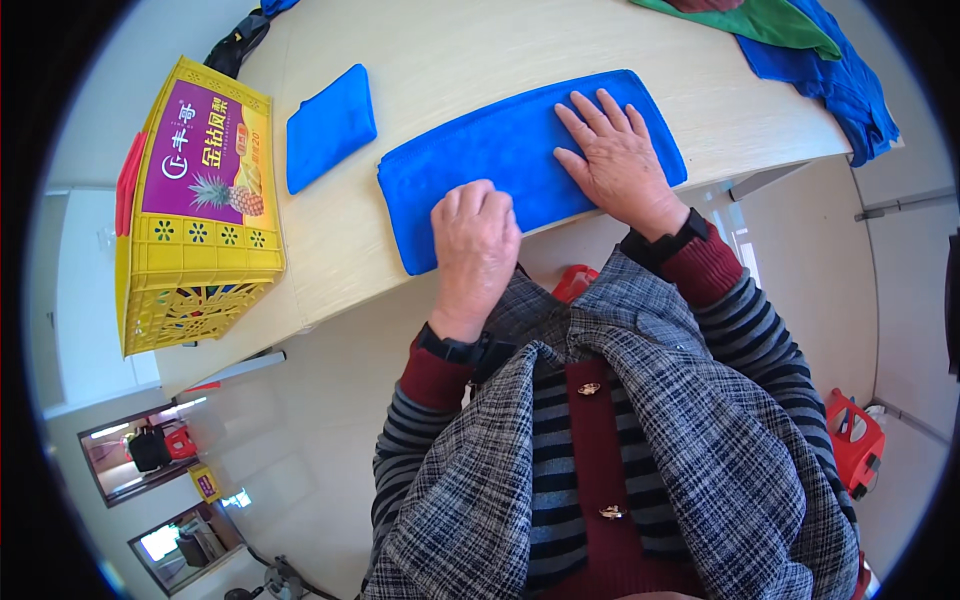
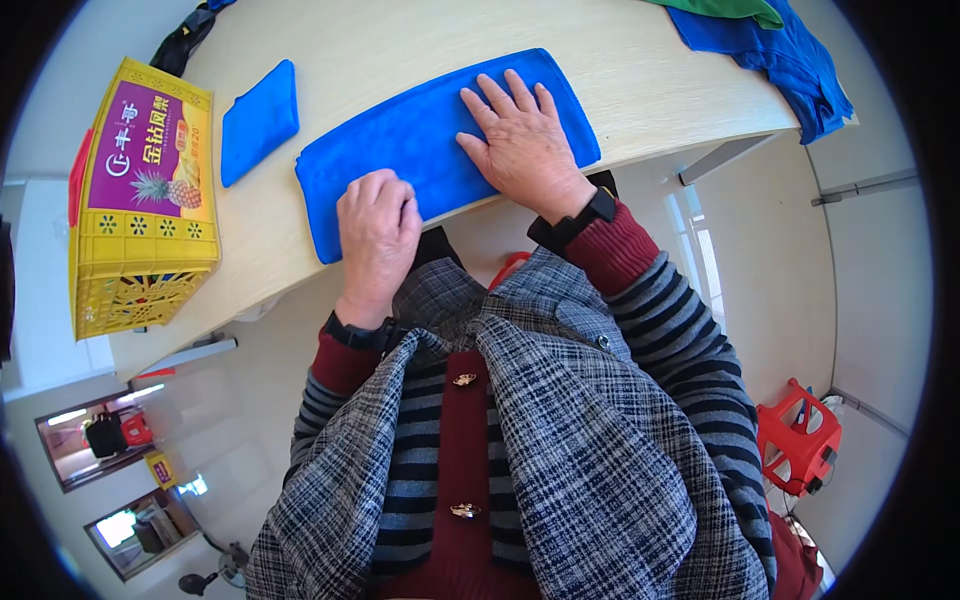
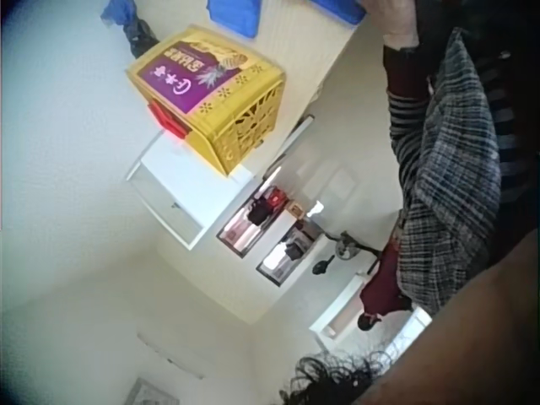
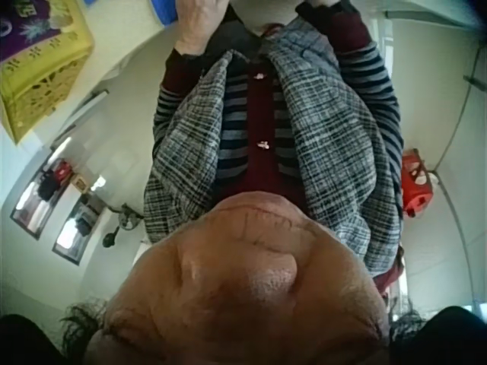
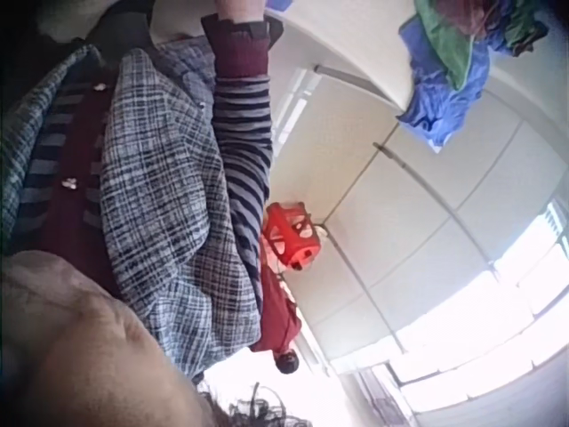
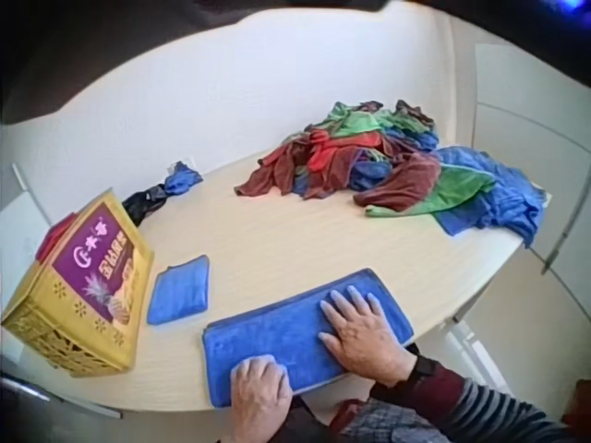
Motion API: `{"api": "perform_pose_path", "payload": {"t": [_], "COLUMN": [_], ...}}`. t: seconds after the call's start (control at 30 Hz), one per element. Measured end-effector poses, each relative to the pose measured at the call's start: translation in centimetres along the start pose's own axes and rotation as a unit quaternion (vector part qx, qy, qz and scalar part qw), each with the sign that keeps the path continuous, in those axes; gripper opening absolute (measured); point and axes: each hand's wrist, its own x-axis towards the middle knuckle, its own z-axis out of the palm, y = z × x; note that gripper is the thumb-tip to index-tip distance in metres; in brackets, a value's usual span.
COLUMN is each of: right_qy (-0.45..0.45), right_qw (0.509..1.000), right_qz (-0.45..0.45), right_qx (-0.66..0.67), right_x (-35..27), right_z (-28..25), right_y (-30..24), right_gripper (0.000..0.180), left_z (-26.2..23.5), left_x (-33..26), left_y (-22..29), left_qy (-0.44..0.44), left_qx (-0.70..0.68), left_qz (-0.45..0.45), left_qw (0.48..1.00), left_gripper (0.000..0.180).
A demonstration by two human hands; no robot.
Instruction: Folding various pieces of colorful cloth on a white table.
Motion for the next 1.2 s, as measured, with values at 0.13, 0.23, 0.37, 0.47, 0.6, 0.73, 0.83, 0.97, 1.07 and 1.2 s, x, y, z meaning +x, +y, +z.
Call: {"api": "perform_pose_path", "payload": {"t": [0.13, 0.23, 0.37, 0.47, 0.6, 0.73, 0.83, 0.97, 1.07, 1.2], "right_qy": [0.002, -0.001, -0.002, -0.004, 0.002, 0.006, 0.006, 0.009, 0.015, 0.021], "right_qw": [1.000, 1.000, 1.000, 1.000, 1.000, 1.000, 1.000, 0.999, 0.999, 0.999], "right_qz": [0.002, 0.003, 0.005, 0.007, 0.009, 0.007, 0.009, 0.010, 0.003, 0.006], "right_qx": [-0.020, -0.023, -0.017, -0.019, -0.020, -0.018, -0.021, -0.031, -0.037, -0.040], "right_x": [0.0, 0.0, 0.1, 0.1, 0.1, -0.1, -0.2, 0.0, 0.0, -0.1], "right_z": [0.0, 0.0, 0.2, 0.1, 0.3, 0.2, 0.2, 0.4, 0.5, 0.8], "right_y": [-0.1, -0.1, -0.1, 0.1, 0.1, 0.1, 0.1, 0.1, 0.2, 0.5], "right_gripper": [0.060, 0.060, 0.059, 0.059, 0.059, 0.059, 0.059, 0.059, 0.059, 0.059], "left_z": [-2.2, -3.7, -5.1, -5.2, -3.4, -2.2, -3.5, -7.8, -16.2, -20.8], "left_x": [-1.7, -2.8, -3.2, -2.6, -1.2, -1.2, -1.5, 0.0, 2.7, 3.1], "left_y": [-2.8, -5.0, -6.3, -6.1, -1.4, 0.3, -0.8, -0.2, 5.2, 9.8], "left_qy": [0.000, 0.003, -0.010, 0.037, 0.033, -0.022, -0.048, 0.036, 0.017, -0.023], "left_qx": [0.012, 0.018, 0.090, 0.150, -0.004, -0.035, 0.010, -0.193, -0.281, -0.391], "left_qz": [-0.028, -0.047, -0.083, -0.046, 0.039, 0.058, -0.002, 0.028, 0.160, 0.246], "left_qw": [1.000, 0.999, 0.992, 0.987, 0.999, 0.997, 0.999, 0.980, 0.946, 0.887], "left_gripper": [0.015, 0.015, 0.014, 0.017, 0.020, 0.021, 0.018, 0.016, 0.009, 0.014]}}
